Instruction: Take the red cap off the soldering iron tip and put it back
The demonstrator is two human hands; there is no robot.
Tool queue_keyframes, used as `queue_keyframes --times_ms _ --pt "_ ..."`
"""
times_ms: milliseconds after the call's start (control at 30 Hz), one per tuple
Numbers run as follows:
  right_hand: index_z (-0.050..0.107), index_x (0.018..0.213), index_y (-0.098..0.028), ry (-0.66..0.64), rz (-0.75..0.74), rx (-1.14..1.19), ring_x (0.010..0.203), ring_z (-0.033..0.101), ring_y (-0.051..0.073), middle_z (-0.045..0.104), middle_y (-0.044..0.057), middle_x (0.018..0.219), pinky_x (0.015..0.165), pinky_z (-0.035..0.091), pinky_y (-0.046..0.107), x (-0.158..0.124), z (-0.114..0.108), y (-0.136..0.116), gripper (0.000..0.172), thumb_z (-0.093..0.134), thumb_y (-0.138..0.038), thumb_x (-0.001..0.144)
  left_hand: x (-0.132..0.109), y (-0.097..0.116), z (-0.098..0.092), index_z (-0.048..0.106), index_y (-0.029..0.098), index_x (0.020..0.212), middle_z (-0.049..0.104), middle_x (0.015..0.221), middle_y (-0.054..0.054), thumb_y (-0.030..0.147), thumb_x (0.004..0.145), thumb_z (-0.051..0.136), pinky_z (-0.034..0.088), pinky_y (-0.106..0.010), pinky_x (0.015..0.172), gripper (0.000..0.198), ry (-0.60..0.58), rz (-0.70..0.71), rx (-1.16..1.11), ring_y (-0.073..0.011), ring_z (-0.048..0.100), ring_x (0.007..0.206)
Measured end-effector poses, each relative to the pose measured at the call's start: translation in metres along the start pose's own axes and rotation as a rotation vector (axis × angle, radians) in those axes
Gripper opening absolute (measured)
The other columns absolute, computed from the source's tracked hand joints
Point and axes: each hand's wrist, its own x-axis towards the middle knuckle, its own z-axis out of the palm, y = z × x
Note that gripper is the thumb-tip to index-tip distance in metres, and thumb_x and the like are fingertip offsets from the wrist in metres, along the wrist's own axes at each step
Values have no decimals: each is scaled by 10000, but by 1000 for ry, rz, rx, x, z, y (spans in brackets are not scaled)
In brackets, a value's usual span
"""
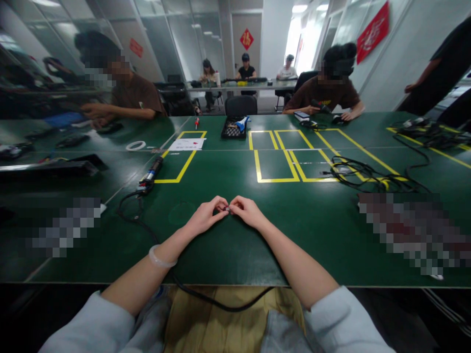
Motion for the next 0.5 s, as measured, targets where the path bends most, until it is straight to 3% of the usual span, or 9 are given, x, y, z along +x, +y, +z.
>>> queue_keyframes --times_ms 167,333,500 --pt "553 983 -175 -14 -55 27 678 542 114 615 1 804 653 437 241 -1 1 -1 265 629 -376 828 1 0 -1 559 225 1021 677 933 -19 385 899 506 474 -268 791 207 1 -7 40 -160 644 860" --pt "566 927 -167 -36 -54 -5 672 514 109 580 -6 773 646 424 240 -1 1 -2 220 626 -359 839 1 2 -4 560 219 1026 681 935 -23 410 900 502 481 -271 793 236 -29 -16 4 -164 646 868" --pt "581 946 -163 -25 -7 45 683 524 110 604 10 815 644 428 239 3 1 0 266 631 -400 836 8 -6 -28 567 210 1050 663 1004 -41 440 931 427 482 -298 845 294 -1 1 79 -174 630 940"
